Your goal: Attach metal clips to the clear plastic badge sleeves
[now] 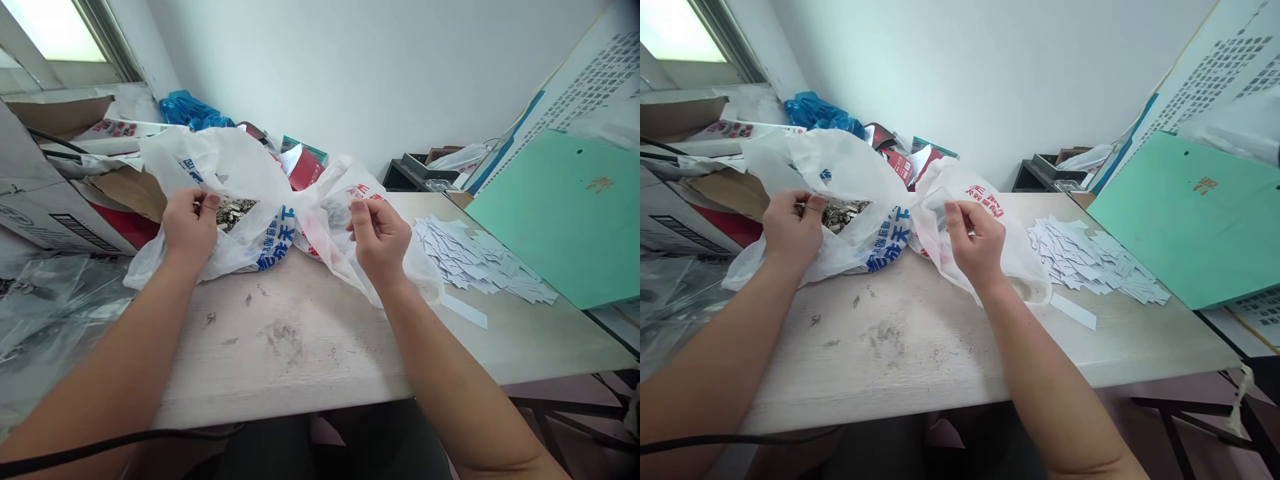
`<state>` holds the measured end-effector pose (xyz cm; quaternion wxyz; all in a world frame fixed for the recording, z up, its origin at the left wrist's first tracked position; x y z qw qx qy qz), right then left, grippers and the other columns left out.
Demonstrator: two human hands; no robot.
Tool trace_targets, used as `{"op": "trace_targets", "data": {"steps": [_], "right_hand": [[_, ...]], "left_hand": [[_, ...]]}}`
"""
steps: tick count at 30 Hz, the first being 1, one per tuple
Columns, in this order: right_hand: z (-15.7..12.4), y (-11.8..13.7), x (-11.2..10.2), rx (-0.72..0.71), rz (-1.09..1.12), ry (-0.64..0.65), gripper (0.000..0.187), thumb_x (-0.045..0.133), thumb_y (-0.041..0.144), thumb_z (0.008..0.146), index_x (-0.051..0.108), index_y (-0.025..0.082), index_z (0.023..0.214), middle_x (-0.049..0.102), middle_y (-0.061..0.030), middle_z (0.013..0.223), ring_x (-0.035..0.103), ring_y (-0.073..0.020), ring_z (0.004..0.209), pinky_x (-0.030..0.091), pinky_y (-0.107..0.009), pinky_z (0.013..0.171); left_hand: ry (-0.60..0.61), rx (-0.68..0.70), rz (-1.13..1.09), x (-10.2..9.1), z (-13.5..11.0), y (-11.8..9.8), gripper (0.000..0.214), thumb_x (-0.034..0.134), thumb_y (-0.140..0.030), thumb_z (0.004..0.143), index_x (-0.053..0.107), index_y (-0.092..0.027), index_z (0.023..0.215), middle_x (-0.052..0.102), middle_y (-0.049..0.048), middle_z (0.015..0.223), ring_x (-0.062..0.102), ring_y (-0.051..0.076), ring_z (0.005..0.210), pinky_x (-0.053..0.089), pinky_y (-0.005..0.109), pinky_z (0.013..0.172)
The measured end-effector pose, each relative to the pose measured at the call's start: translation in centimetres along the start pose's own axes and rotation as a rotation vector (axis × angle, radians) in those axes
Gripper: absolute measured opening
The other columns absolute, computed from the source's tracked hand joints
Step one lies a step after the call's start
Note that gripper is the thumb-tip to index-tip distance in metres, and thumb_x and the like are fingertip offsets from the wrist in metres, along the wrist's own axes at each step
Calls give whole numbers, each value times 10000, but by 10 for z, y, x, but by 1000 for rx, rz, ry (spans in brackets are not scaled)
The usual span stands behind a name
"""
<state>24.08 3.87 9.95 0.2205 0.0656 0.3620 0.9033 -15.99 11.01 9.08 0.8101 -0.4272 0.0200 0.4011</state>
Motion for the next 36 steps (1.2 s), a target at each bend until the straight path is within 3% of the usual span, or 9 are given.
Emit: {"op": "trace_targets", "data": {"steps": [2, 4, 8, 14, 19, 23, 28, 32, 36], "right_hand": [[-3, -3, 8, 66, 78, 50, 496, 668, 785, 1100, 724, 310, 968, 720, -7, 769, 636, -193, 609, 561, -408, 641], [-8, -8, 23, 163, 185, 138, 523, 668, 822, 1084, 686, 307, 994, 699, 12, 734, 582, -167, 547, 521, -373, 569], [-21, -19, 57, 337, 376, 322, 606, 676, 911, 1022, 571, 314, 1003, 623, 67, 646, 482, -141, 471, 410, -321, 460], [-41, -28, 86, 418, 385, 568, 633, 741, 908, 963, 633, 284, 978, 664, 47, 697, 502, -136, 539, 421, -313, 523], [-55, -19, 96, 230, 63, 765, 317, 781, 556, 1020, 767, 250, 935, 736, 14, 763, 613, -173, 702, 485, -346, 707], [-56, -26, 95, 249, -105, 736, 188, 770, 425, 992, 749, 250, 924, 755, 4, 786, 633, -190, 734, 479, -360, 749], [-54, -33, 92, 312, -179, 678, 255, 789, 449, 968, 669, 257, 851, 742, -1, 803, 629, -201, 756, 454, -370, 745], [-51, -40, 85, 364, -164, 593, 313, 830, 492, 924, 633, 263, 840, 693, 12, 786, 616, -200, 762, 452, -376, 746], [-50, -49, 84, 421, -28, 530, 323, 866, 464, 865, 781, 286, 1120, 679, 41, 834, 581, -174, 714, 503, -381, 756]], "left_hand": [[92, -99, -268, 7, -11, -11, 524, 851, -721, 1002, 662, -234, 968, 604, -21, 772, 501, 156, 668, 429, 366, 672], [290, -221, -562, 30, -30, -30, 632, 874, -821, 938, 615, -246, 895, 546, -33, 706, 411, 112, 545, 350, 330, 553], [590, -449, -793, 80, -81, -62, 656, 978, -759, 867, 563, -255, 925, 530, -57, 707, 407, 79, 487, 296, 249, 476], [571, -789, -936, 131, -131, -48, 586, 1072, -517, 846, 579, -258, 1028, 699, -30, 853, 673, 118, 635, 567, 243, 590], [669, -918, -1099, 140, -145, -44, 420, 1068, -368, 884, 704, -207, 1016, 738, -2, 919, 732, 114, 746, 674, 273, 762], [709, -941, -1134, 133, -149, -46, 318, 998, -311, 979, 713, -171, 985, 735, 3, 906, 756, 130, 800, 719, 356, 895], [654, -873, -1114, 131, -147, -48, 359, 926, -403, 1055, 736, -134, 911, 734, 23, 868, 747, 136, 810, 720, 431, 1010], [712, -685, -1084, 129, -140, -56, 493, 1019, -582, 926, 836, -132, 1013, 820, 93, 990, 830, 243, 1013, 673, 531, 1156], [765, -562, -999, 124, -136, -59, 545, 1136, -534, 762, 903, -174, 1097, 869, 111, 1165, 840, 284, 1129, 618, 569, 1241]]}}
Point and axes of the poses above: each hand's wrist, its own z-axis towards the middle knuckle, its own x-axis out of the palm, y = z × x, the point moved 10 cm from there along z, towards the middle knuckle
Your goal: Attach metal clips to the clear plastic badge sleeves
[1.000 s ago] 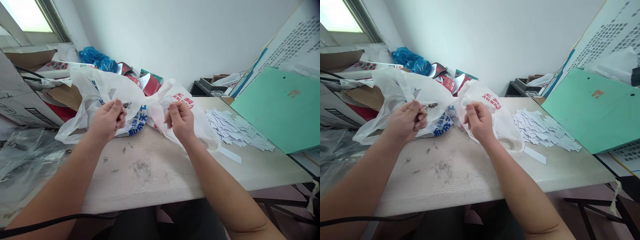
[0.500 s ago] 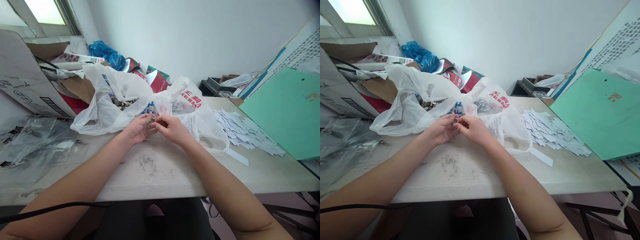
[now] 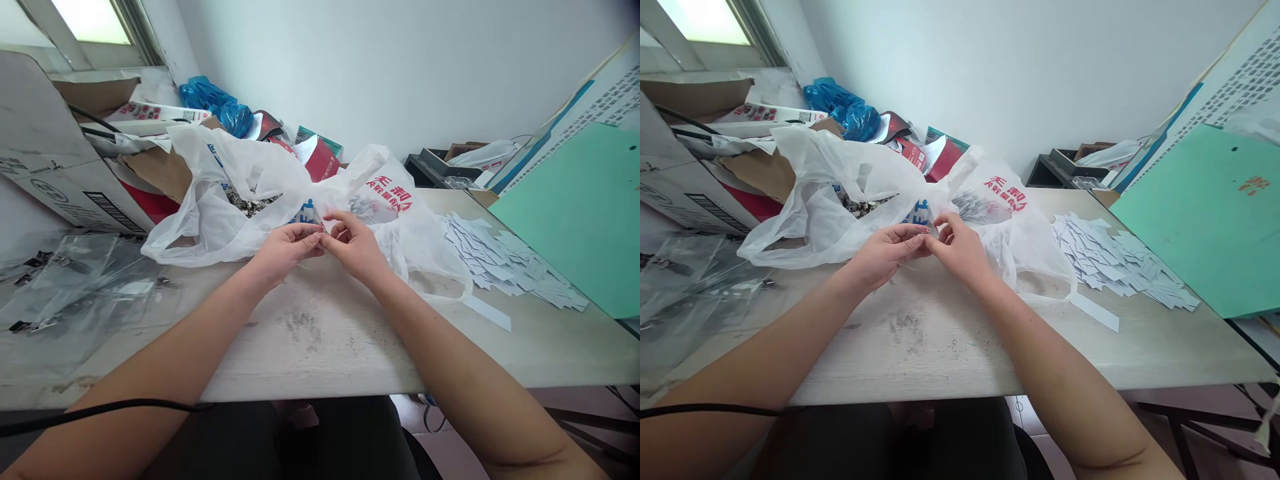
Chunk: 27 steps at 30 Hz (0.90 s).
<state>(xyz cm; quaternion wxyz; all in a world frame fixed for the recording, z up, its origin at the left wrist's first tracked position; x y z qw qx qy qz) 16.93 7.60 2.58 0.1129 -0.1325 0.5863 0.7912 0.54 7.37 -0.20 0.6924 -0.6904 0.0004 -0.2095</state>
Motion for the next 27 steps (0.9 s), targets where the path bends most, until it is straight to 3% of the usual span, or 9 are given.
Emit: {"op": "trace_targets", "data": {"steps": [2, 7, 10, 13, 17, 20, 23, 27], "right_hand": [[2, 0, 4, -27, 99, 25, 378, 860, 437, 863, 848, 316, 1221, 706, 29, 896, 580, -164, 714, 541, -391, 781], [4, -6, 8, 2, 356, 19, 335, 947, 556, 841, 942, 306, 1064, 818, -54, 1090, 744, -239, 996, 618, -425, 910], [5, -15, 6, 70, 471, -28, 430, 976, 641, 829, 941, 294, 1081, 826, -43, 1043, 732, -217, 925, 627, -413, 883], [6, -15, -17, 33, 512, -189, 430, 954, 662, 871, 914, 282, 1068, 842, -43, 1040, 719, -200, 884, 620, -391, 836], [7, 0, -48, -111, 525, -309, 368, 887, 634, 966, 864, 289, 1093, 843, -53, 1074, 778, -222, 990, 654, -411, 904], [8, 5, -56, -131, 528, -292, 350, 879, 602, 981, 858, 301, 1159, 785, -24, 956, 771, -212, 944, 664, -415, 895], [10, 7, -49, -88, 490, -214, 376, 909, 563, 947, 861, 299, 1211, 761, -2, 908, 738, -197, 848, 664, -436, 890], [8, 9, -33, 15, 493, -99, 467, 1015, 531, 814, 797, 275, 1139, 804, -1, 859, 745, -212, 819, 641, -423, 830]], "left_hand": [[5, 10, 22, 0, 0, -2, 544, 1123, -574, 766, 917, -177, 1075, 871, 115, 1164, 833, 277, 1111, 647, 556, 1197], [35, 19, -11, 7, -1, -2, 551, 1113, -603, 775, 929, -180, 1077, 853, 86, 1034, 815, 213, 962, 721, 440, 1011], [6, 21, -48, 8, -3, -1, 539, 1098, -575, 819, 912, -190, 1147, 869, 98, 1120, 839, 215, 937, 740, 408, 924], [-67, -9, -53, 3, -5, 0, 490, 1025, -567, 923, 857, -211, 1215, 868, 126, 1275, 872, 260, 971, 760, 416, 814], [-169, -40, -42, -6, -6, -2, 364, 888, -512, 1068, 782, -221, 1260, 870, 135, 1234, 869, 269, 944, 760, 421, 715], [-188, -15, -39, -8, -7, -7, 285, 883, -378, 1071, 764, -214, 1271, 867, 129, 1224, 855, 249, 972, 765, 421, 759], [-165, 17, -18, -6, -7, -11, 366, 942, -260, 979, 757, -217, 1291, 864, 122, 1254, 852, 246, 1022, 760, 415, 821], [-171, 65, 89, -8, -6, -13, 388, 974, -300, 918, 774, -218, 1241, 873, 118, 1255, 849, 268, 1078, 745, 420, 856]]}}
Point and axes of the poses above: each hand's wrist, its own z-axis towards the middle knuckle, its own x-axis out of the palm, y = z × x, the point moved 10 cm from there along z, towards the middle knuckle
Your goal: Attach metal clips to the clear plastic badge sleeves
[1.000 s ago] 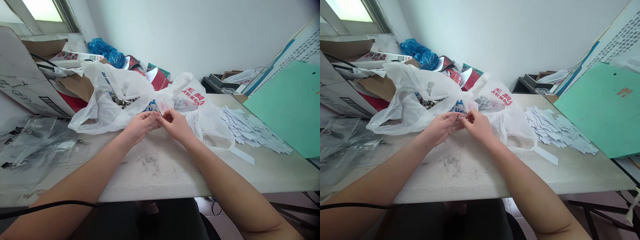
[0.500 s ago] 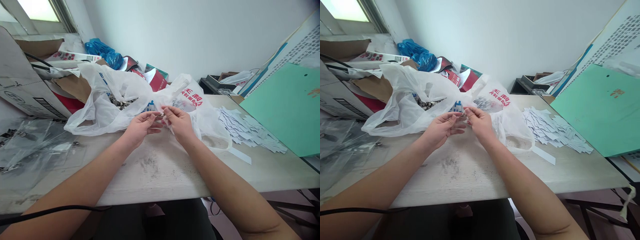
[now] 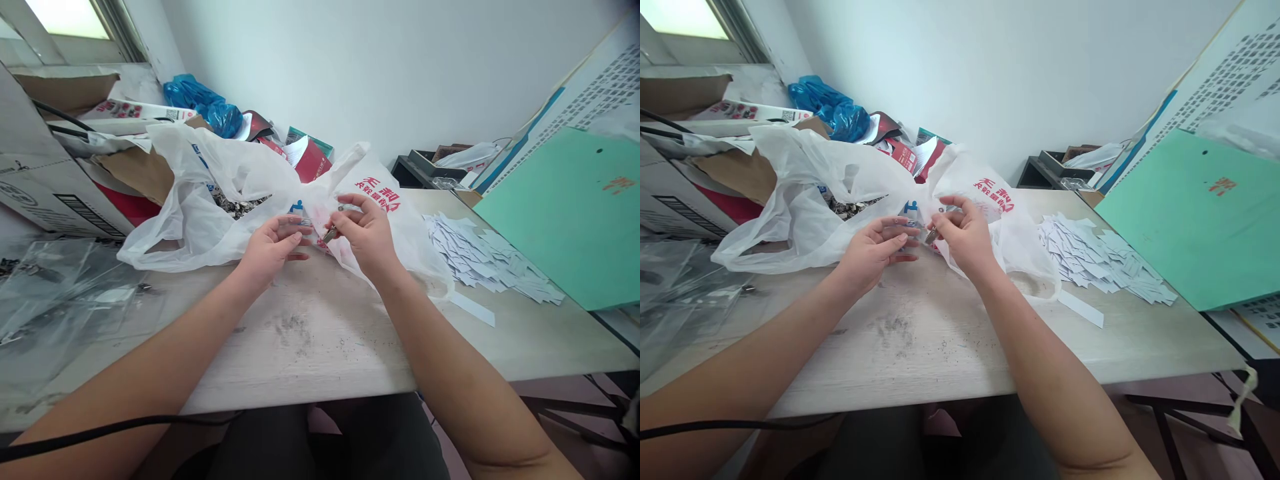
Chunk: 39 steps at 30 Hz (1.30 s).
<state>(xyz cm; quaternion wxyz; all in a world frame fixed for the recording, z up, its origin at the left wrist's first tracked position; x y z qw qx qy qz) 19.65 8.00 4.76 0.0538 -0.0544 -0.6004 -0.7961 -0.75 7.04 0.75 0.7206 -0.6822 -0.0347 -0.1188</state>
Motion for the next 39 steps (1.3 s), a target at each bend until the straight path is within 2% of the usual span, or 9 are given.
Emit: {"op": "trace_targets", "data": {"steps": [5, 10, 19, 24, 28, 30, 33, 36, 39], "right_hand": [[-16, -29, 30, 342, 97, 218, 517, 1100, 569, 665, 781, 211, 857, 839, -60, 855, 641, -152, 677, 501, -334, 648], [-22, -46, 38, 433, 141, 272, 399, 1075, 519, 712, 846, 222, 849, 840, -49, 877, 556, -139, 671, 465, -332, 629], [-21, -47, 38, 464, 214, 211, 433, 1061, 508, 691, 836, 216, 918, 834, -47, 862, 595, -149, 681, 478, -329, 639], [-17, -42, 35, 389, 266, 156, 662, 1120, 605, 632, 596, 263, 848, 853, -28, 868, 676, -163, 695, 509, -340, 692], [-12, -39, 30, 274, 196, 105, 862, 1125, 728, 561, 473, 297, 924, 818, 21, 786, 705, -179, 659, 515, -338, 679], [-11, -36, 28, 219, 158, 94, 874, 1099, 774, 587, 453, 306, 946, 793, 39, 754, 706, -185, 643, 530, -344, 669], [-12, -32, 29, 170, 123, 116, 838, 1081, 774, 641, 461, 308, 958, 800, 26, 779, 773, -215, 739, 572, -350, 703], [-16, -33, 35, 184, 76, 178, 807, 1092, 743, 656, 481, 302, 944, 810, 4, 818, 815, -247, 847, 587, -355, 728], [-18, -35, 38, 204, 57, 174, 790, 1071, 775, 661, 497, 295, 915, 769, 15, 782, 752, -213, 760, 533, -340, 673]], "left_hand": [[-66, 151, 27, -3, 0, -7, 372, 1020, -425, 881, 819, -216, 1114, 888, 97, 1215, 834, 286, 1194, 705, 484, 1075], [-46, 235, -1, 4, 0, -10, 365, 1069, -458, 832, 875, -224, 1033, 890, 91, 1179, 823, 270, 1153, 672, 466, 1110], [-63, 242, 67, 2, -1, -4, 306, 1049, -463, 852, 923, -256, 1038, 885, 68, 1091, 812, 280, 1114, 631, 493, 1163], [-81, 269, 162, -3, 0, -7, 235, 1019, -426, 883, 933, -257, 1021, 902, 70, 1130, 812, 311, 1197, 587, 522, 1245], [28, 212, 88, 5, 3, -6, 335, 1069, -435, 810, 923, -235, 1036, 900, 90, 1098, 825, 324, 1180, 604, 535, 1221], [98, 150, 13, 11, 3, -5, 408, 1091, -449, 764, 921, -226, 1061, 895, 102, 1137, 825, 329, 1187, 619, 523, 1198], [166, 56, -108, 17, 1, -3, 491, 1035, -619, 812, 917, -203, 1043, 875, 118, 1124, 824, 331, 1152, 649, 527, 1146], [138, 20, -87, 15, -1, -1, 558, 1001, -712, 859, 901, -180, 994, 848, 116, 1047, 816, 288, 1047, 666, 518, 1113], [89, 42, -46, 11, -1, -2, 539, 1078, -657, 792, 893, -180, 961, 822, 78, 948, 779, 225, 911, 687, 483, 1057]]}}
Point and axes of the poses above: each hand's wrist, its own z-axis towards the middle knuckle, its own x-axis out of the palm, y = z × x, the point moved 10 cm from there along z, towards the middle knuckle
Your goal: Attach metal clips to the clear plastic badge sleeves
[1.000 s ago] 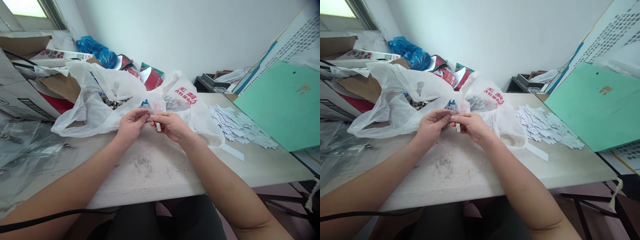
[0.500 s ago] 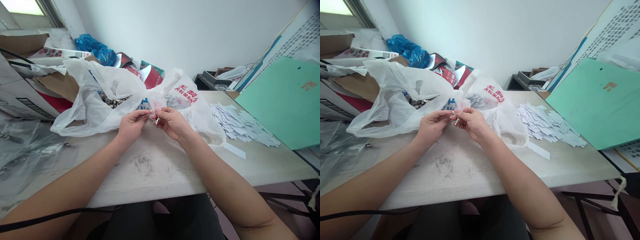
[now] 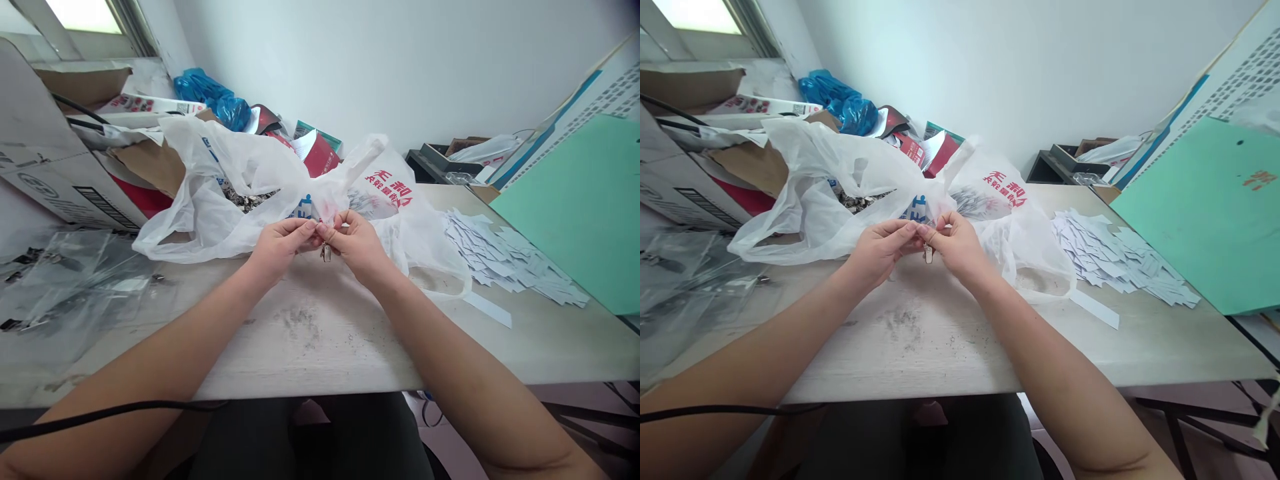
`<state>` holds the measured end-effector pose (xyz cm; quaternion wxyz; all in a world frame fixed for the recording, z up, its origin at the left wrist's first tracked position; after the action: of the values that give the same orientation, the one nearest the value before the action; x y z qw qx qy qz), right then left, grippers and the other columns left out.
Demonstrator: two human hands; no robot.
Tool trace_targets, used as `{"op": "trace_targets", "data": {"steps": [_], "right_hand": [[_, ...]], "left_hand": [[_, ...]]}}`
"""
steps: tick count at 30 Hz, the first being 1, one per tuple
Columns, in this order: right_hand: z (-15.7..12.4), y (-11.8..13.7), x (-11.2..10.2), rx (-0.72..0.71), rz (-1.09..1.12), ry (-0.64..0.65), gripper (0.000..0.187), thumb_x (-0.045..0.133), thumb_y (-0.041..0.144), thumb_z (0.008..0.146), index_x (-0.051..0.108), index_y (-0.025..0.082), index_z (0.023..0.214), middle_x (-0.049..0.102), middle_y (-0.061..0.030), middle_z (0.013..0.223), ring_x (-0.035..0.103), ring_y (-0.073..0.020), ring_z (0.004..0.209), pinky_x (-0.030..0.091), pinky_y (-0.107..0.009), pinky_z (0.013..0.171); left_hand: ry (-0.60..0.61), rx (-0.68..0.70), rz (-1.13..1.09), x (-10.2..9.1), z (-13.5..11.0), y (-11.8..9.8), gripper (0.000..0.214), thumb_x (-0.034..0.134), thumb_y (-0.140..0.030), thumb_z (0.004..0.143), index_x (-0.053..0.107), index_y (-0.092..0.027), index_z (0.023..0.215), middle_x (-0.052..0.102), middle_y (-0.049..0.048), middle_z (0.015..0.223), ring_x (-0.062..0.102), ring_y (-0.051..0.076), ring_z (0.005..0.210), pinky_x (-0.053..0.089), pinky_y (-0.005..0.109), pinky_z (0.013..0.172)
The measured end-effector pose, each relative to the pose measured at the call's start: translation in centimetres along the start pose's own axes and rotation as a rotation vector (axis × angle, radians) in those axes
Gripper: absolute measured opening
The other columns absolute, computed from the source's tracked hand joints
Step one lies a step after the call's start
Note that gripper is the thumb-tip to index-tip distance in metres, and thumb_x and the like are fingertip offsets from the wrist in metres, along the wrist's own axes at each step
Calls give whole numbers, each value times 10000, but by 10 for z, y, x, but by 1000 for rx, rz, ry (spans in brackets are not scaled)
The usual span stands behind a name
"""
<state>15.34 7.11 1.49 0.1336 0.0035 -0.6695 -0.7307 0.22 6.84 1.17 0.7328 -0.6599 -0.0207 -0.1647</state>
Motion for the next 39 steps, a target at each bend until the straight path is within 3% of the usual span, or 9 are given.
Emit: {"op": "trace_targets", "data": {"steps": [3, 7, 12, 16, 22, 26, 32, 39], "right_hand": [[-1, -3, 5, 37, 43, 18, 738, 1049, 765, 695, 529, 286, 908, 762, 19, 786, 677, -172, 705, 498, -333, 671], [-4, 3, 14, -3, 50, 101, 584, 1045, 613, 754, 647, 280, 1023, 859, -20, 947, 739, -195, 817, 575, -371, 787], [-8, 13, 17, -117, -85, 115, 385, 973, 478, 865, 762, 284, 1123, 881, -42, 1012, 798, -235, 918, 650, -465, 942], [-9, 17, 14, -195, -139, 106, 293, 901, 423, 918, 802, 290, 1159, 863, -35, 1004, 800, -241, 932, 668, -485, 949], [-10, 24, 6, -316, -284, 14, 204, 850, 300, 918, 830, 305, 1121, 862, -29, 1052, 824, -252, 989, 670, -467, 934], [-9, 21, 2, -296, -244, -2, 182, 891, 396, 962, 793, 306, 1085, 868, -23, 1031, 846, -248, 948, 682, -458, 928], [-5, 18, -9, -261, -283, -62, 424, 950, 658, 919, 766, 315, 1087, 855, -5, 919, 825, -246, 875, 660, -438, 879], [0, 12, -3, -173, -52, -27, 469, 1036, 667, 784, 885, 298, 1031, 847, -1, 861, 798, -216, 838, 688, -431, 885]], "left_hand": [[-37, 33, -20, -4, 1, -3, 566, 1084, -677, 774, 870, -176, 930, 768, 44, 829, 742, 204, 776, 714, 473, 921], [-103, 98, 2, -13, 2, -9, 597, 1055, -717, 801, 858, -175, 955, 767, 49, 845, 735, 198, 727, 711, 438, 813], [-98, 131, 66, -14, 0, -12, 593, 1028, -748, 823, 853, -203, 979, 812, 65, 969, 762, 211, 833, 704, 408, 849], [-96, 147, 91, -13, -2, -14, 584, 1012, -758, 836, 859, -211, 968, 787, 47, 923, 712, 188, 793, 690, 400, 841], [-55, 129, 83, -7, -2, -14, 549, 1012, -712, 854, 876, -209, 1024, 826, 74, 1029, 769, 238, 943, 704, 444, 956], [-18, 116, 68, -4, 0, -10, 520, 1025, -673, 855, 891, -211, 1050, 837, 69, 1052, 792, 236, 953, 714, 487, 1019], [46, 109, 112, 7, -4, -12, 534, 1016, -689, 865, 911, -208, 1072, 851, 89, 1086, 816, 280, 1049, 713, 551, 1098], [72, 171, 167, 5, -3, -14, 481, 987, -656, 917, 931, -221, 1115, 868, 85, 1125, 826, 278, 1051, 721, 568, 1115]]}}
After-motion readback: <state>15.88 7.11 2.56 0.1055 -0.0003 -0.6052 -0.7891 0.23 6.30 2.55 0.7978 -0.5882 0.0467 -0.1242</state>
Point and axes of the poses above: each hand's wrist, its own z-axis towards the middle knuckle, its own x-axis out of the palm, y = z × x, the point moved 10 cm from there along z, towards the middle knuckle
